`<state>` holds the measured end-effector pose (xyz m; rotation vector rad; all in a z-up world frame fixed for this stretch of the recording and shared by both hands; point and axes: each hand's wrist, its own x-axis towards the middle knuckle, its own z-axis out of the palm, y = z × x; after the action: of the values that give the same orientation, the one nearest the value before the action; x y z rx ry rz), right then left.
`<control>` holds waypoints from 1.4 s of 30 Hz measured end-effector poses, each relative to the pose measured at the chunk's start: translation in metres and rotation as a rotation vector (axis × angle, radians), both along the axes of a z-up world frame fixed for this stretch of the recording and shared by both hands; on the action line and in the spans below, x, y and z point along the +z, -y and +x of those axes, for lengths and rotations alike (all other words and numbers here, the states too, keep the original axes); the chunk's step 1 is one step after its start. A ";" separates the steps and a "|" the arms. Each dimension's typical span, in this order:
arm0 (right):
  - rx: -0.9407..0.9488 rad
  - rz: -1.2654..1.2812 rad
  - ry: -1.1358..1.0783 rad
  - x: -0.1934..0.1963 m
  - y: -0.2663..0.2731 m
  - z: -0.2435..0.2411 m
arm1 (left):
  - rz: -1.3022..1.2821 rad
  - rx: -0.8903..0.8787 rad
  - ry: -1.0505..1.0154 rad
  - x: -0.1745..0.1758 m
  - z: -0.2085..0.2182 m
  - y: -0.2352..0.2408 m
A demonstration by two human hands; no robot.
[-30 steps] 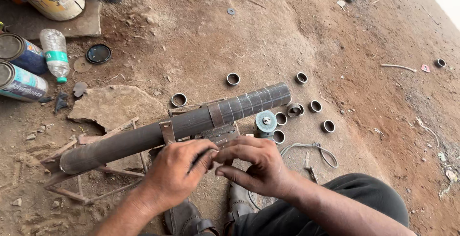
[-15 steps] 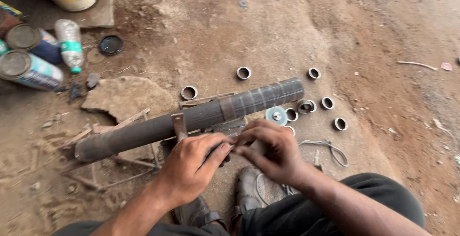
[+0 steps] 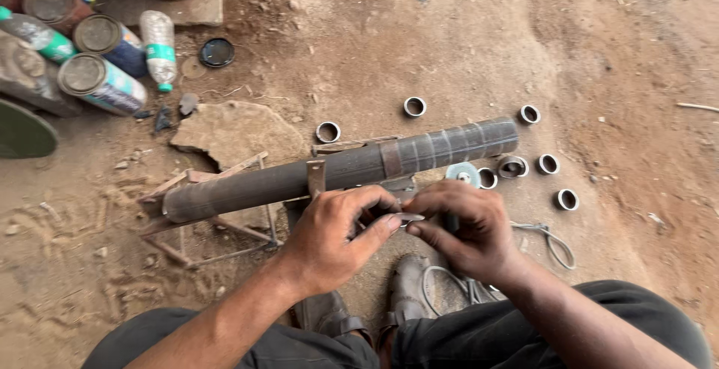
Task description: The person sits on the ground and uses a small metal ring and a scribe to mark evenly spaced lines around a long metal pipe clamped in a stand. They repeatedly rotate the pipe and scribe along the circumference to create measurement marks.
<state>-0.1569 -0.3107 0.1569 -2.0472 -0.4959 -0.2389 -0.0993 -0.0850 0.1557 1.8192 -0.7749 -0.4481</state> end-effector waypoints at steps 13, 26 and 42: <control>-0.127 -0.356 -0.163 0.035 0.111 0.052 | 0.211 0.292 0.340 -0.007 0.057 -0.059; -0.466 -0.621 -0.171 -0.021 0.160 0.073 | 1.090 0.024 0.005 -0.071 0.103 -0.089; -0.492 -0.641 -0.174 -0.023 0.162 0.068 | 1.021 -0.010 -0.024 -0.105 0.111 -0.084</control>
<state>-0.0890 -0.4731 0.1336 -2.7728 0.0714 -0.2043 0.0122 -0.0011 0.0504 2.7297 -0.5611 -0.9914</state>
